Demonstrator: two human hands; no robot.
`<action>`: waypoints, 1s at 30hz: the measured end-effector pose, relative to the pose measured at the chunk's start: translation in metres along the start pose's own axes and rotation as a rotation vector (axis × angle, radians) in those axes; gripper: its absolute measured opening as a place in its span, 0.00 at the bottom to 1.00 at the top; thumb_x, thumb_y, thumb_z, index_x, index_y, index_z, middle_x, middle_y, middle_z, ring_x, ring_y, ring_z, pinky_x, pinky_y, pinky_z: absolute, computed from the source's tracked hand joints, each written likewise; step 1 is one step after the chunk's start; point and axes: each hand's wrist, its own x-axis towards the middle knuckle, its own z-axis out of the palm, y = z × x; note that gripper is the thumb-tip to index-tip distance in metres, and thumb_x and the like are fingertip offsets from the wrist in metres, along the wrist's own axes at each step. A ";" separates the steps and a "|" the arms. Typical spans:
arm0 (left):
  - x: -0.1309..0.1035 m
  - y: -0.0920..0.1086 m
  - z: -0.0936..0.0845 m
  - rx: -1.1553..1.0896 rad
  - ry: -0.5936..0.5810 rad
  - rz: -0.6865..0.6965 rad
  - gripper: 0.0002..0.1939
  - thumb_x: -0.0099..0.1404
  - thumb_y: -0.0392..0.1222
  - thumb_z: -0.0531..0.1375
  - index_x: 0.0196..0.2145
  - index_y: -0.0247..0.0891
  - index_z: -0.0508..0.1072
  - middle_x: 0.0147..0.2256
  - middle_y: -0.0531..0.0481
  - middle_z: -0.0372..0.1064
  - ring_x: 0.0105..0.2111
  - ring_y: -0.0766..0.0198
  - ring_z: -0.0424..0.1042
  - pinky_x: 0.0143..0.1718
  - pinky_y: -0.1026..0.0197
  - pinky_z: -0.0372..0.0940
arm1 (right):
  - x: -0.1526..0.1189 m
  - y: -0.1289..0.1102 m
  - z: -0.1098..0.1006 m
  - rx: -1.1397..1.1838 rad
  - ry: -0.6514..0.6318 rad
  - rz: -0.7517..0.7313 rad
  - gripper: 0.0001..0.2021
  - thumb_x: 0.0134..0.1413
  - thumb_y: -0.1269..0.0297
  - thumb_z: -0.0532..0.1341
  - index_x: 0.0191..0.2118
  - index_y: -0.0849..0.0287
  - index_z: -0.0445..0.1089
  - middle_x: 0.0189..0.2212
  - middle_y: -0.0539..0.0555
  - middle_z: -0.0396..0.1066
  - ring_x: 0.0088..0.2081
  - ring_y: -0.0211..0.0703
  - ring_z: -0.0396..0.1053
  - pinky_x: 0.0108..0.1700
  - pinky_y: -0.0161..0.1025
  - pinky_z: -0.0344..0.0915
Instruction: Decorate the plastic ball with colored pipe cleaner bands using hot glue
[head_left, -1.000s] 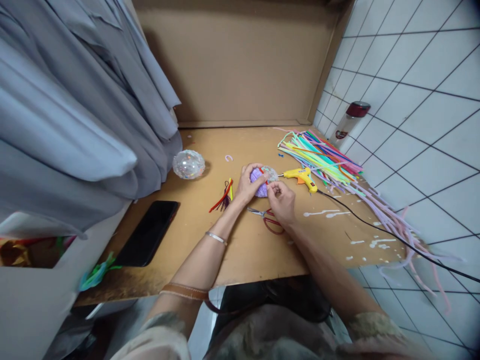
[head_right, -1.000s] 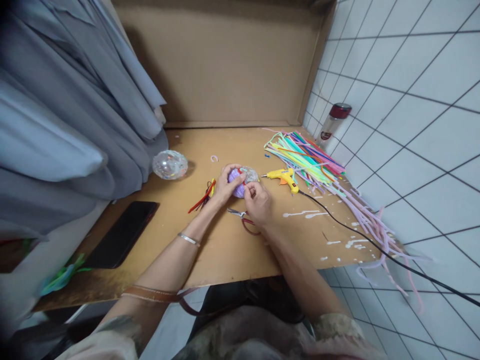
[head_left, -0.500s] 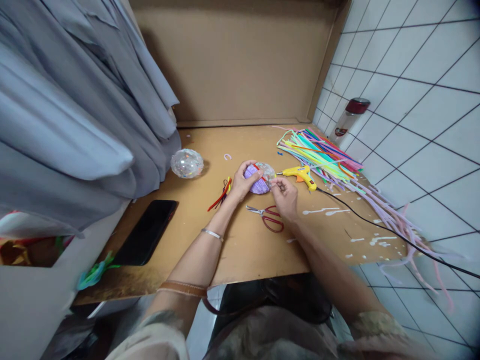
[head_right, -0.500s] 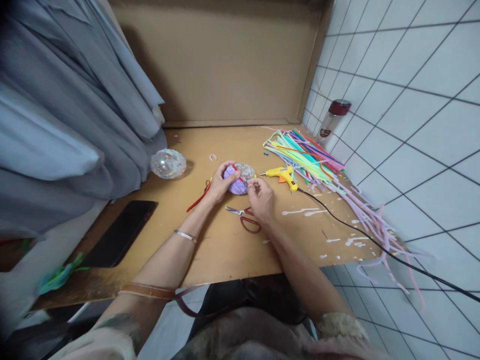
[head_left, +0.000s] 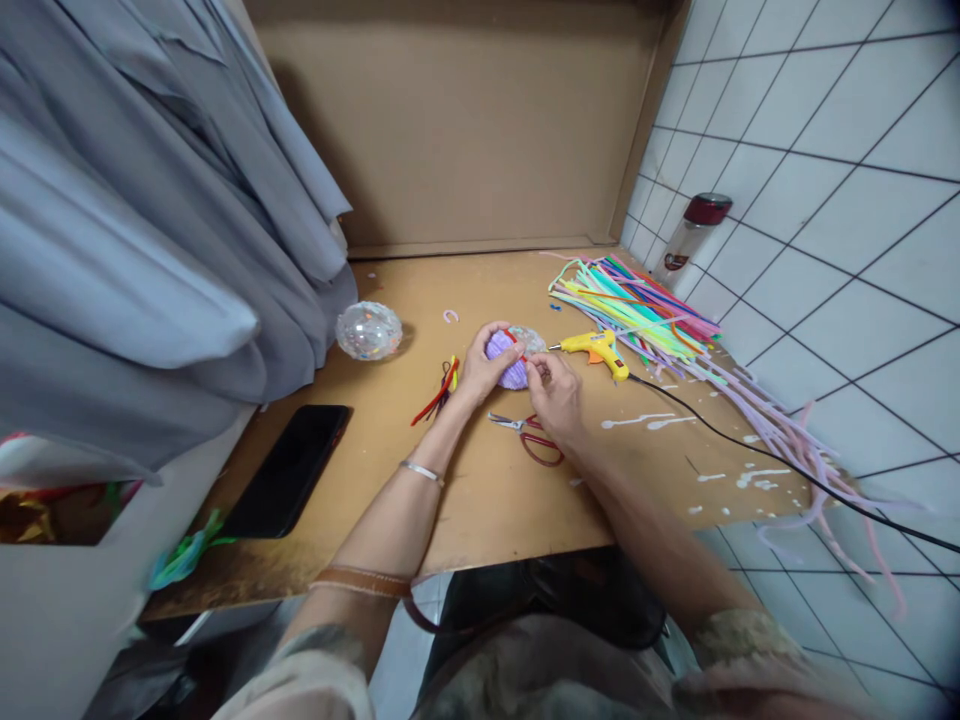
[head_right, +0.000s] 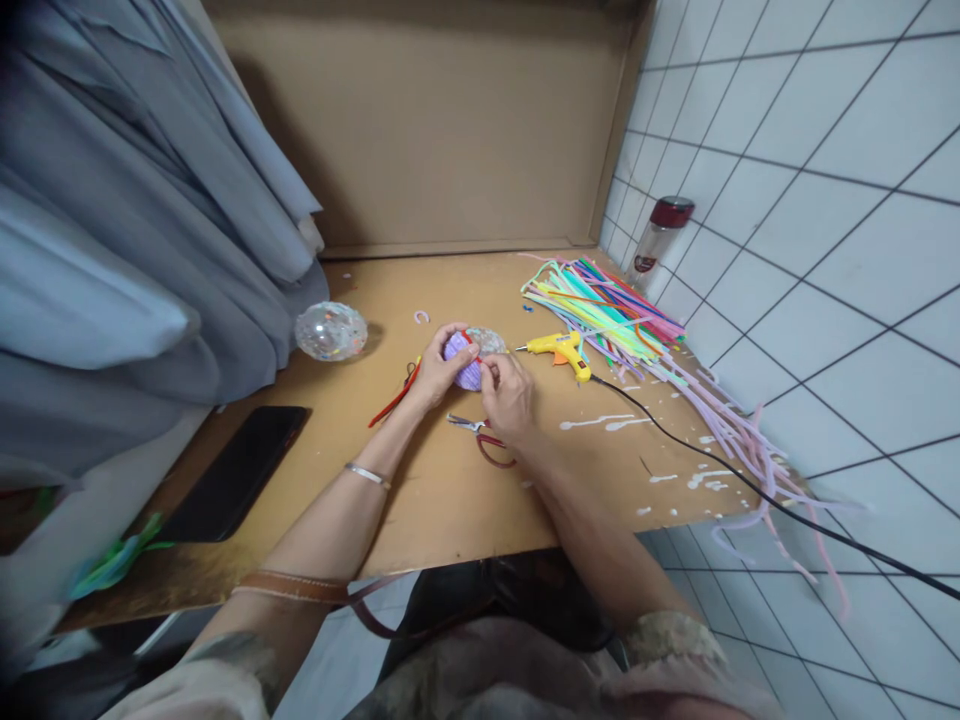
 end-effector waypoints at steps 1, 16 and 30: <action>0.000 0.000 0.000 0.007 -0.003 0.003 0.26 0.53 0.52 0.70 0.47 0.41 0.73 0.42 0.49 0.73 0.39 0.63 0.71 0.43 0.62 0.67 | 0.000 0.000 0.000 -0.007 -0.004 -0.004 0.08 0.60 0.62 0.54 0.33 0.55 0.67 0.30 0.54 0.72 0.34 0.46 0.69 0.41 0.42 0.66; 0.000 0.001 -0.001 -0.050 -0.041 0.003 0.27 0.55 0.55 0.69 0.48 0.41 0.72 0.46 0.47 0.73 0.43 0.61 0.72 0.47 0.60 0.67 | 0.006 -0.008 -0.008 0.015 -0.074 0.078 0.06 0.57 0.64 0.55 0.30 0.54 0.63 0.26 0.49 0.67 0.30 0.41 0.64 0.37 0.38 0.61; -0.004 0.008 0.000 -0.028 -0.084 -0.040 0.32 0.51 0.54 0.72 0.51 0.43 0.70 0.44 0.49 0.72 0.41 0.61 0.72 0.46 0.60 0.68 | 0.003 -0.001 -0.002 -0.052 -0.028 -0.037 0.06 0.58 0.66 0.53 0.30 0.54 0.63 0.29 0.53 0.68 0.33 0.44 0.65 0.42 0.41 0.63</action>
